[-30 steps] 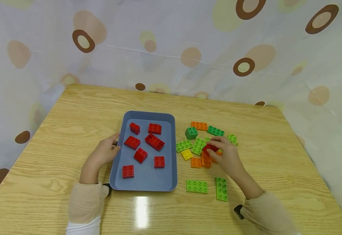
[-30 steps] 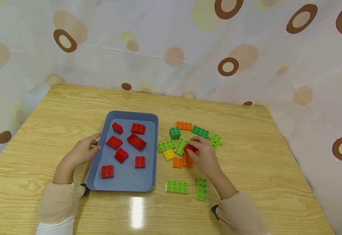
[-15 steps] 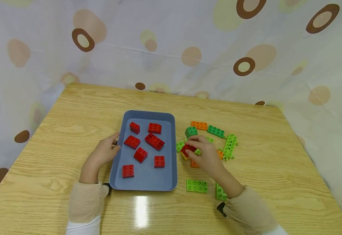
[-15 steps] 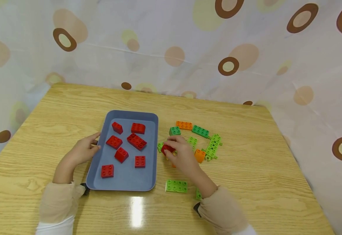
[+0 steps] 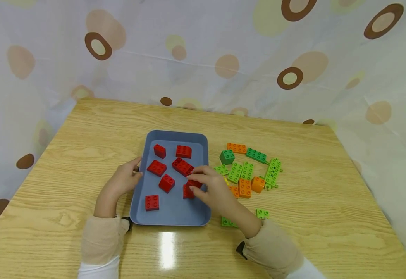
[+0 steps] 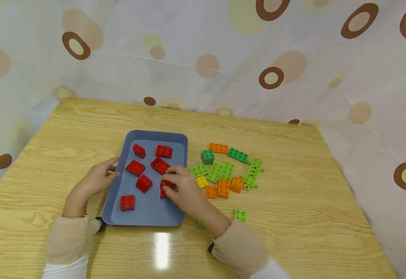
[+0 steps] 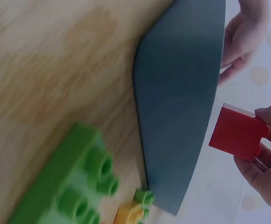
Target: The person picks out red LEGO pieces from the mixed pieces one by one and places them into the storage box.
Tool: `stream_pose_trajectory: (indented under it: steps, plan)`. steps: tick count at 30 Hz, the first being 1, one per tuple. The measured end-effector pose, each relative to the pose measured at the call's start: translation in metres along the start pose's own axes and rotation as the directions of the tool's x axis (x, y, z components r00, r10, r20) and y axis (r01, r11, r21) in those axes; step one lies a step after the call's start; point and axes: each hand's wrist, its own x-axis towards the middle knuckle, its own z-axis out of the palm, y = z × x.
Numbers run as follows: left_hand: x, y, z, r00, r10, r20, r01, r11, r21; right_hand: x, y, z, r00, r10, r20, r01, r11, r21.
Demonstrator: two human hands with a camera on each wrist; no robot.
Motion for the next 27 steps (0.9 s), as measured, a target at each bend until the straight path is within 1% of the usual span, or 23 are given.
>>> stream_pose_trajectory:
  steps: [6, 9, 13, 16, 21, 27]
  plan:
    - [0.002, -0.001, 0.0, 1.0, 0.004, 0.0, -0.004, 1.0, 0.005, 0.004, -0.014, 0.021, 0.997, -0.047, 0.062, 0.046, 0.999, 0.027]
    - [0.002, -0.001, 0.0, 1.0, 0.005, 0.0, -0.005, 1.0, 0.009, 0.003, -0.018, 0.03, 0.992, -0.044, 0.117, 0.04, 0.998, 0.037]
    - [0.001, -0.001, 0.0, 1.0, 0.006, -0.001, -0.006, 1.0, 0.02, 0.001, -0.02, 0.04, 0.98, -0.029, 0.198, 0.031, 0.999, -0.006]
    - [0.001, -0.001, 0.001, 1.0, 0.011, -0.003, -0.011, 1.0, 0.022, -0.002, -0.02, 0.045, 0.971, -0.019, 0.238, 0.028, 0.999, -0.033]
    - [0.001, -0.002, 0.001, 1.0, 0.017, -0.009, -0.017, 1.0, 0.02, -0.005, -0.018, 0.05, 0.965, -0.016, 0.263, 0.023, 0.999, -0.027]
    - [0.001, -0.002, 0.001, 1.0, 0.018, -0.005, -0.018, 1.0, 0.022, -0.006, -0.018, 0.053, 0.966, -0.023, 0.258, 0.03, 0.999, -0.022]
